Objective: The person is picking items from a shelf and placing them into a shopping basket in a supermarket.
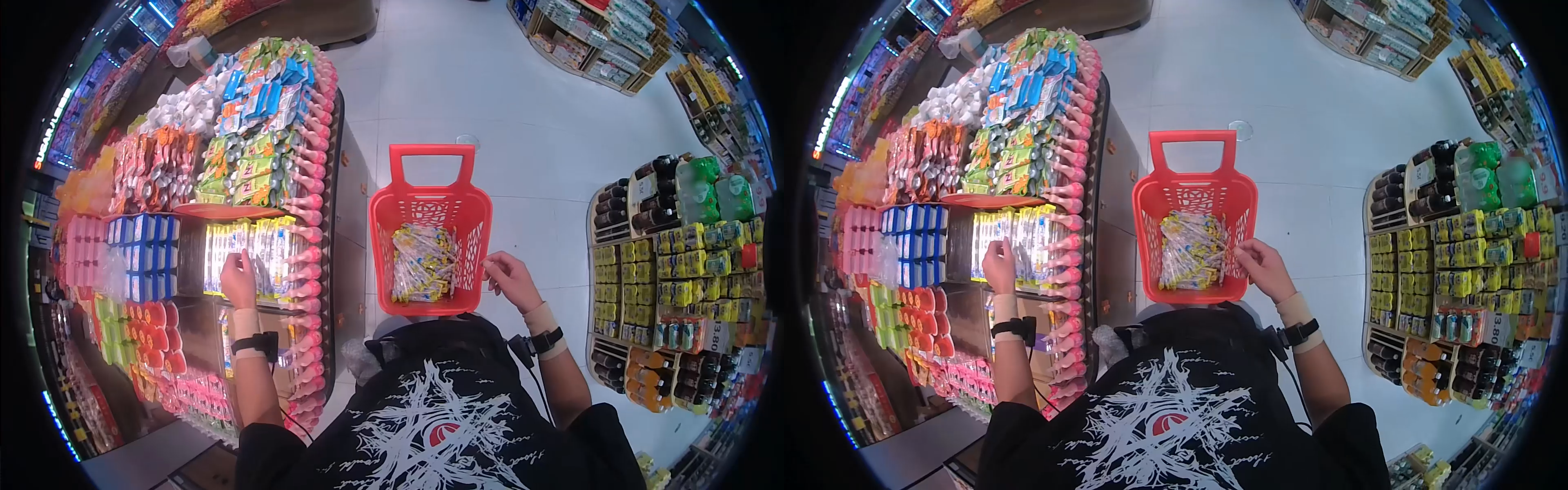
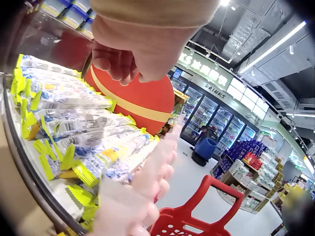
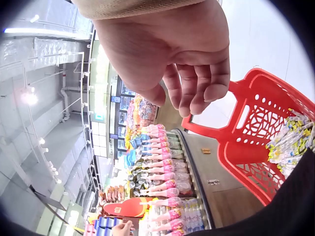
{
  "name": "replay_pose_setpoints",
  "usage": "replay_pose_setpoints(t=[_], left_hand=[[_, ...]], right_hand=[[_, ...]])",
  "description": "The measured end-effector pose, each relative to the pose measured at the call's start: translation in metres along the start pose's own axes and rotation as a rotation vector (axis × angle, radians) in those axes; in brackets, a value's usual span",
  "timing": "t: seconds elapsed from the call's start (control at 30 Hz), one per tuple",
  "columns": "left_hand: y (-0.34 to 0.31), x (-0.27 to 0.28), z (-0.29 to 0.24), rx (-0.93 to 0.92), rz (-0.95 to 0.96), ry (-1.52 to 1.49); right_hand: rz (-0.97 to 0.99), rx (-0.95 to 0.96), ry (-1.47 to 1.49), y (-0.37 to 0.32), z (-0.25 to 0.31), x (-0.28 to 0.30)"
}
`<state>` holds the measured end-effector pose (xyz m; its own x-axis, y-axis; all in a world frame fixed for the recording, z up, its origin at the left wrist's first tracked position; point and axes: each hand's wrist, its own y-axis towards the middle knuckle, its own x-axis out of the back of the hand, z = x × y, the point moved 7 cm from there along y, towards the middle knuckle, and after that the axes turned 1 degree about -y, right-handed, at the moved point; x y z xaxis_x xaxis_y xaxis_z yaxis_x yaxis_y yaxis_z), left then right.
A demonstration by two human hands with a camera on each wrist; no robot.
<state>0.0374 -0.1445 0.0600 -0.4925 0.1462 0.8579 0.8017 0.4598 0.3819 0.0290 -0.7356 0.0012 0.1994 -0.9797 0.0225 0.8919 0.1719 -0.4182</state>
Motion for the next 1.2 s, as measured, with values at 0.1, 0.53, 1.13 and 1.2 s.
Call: replay_pose_setpoints(t=[0.1,0.53,1.13,1.2], left_hand=[[-0.031,0.010,-0.054,-0.064,-0.046,-0.089],[-0.169,-0.019,-0.184,0.016,0.240,-0.274],[-0.136,0.083,-0.558,0.505,0.738,-0.551],[-0.133,0.083,-0.578,0.432,0.751,-0.482]], right_hand=[[0.003,0.032,-0.183,0.015,-0.014,0.029],[0.509,0.062,-1.639,0.024,0.084,0.019],[1.042,0.363,-1.901,-0.043,0.207,-0.049],[1.046,0.378,-1.886,-0.042,0.207,-0.047]])
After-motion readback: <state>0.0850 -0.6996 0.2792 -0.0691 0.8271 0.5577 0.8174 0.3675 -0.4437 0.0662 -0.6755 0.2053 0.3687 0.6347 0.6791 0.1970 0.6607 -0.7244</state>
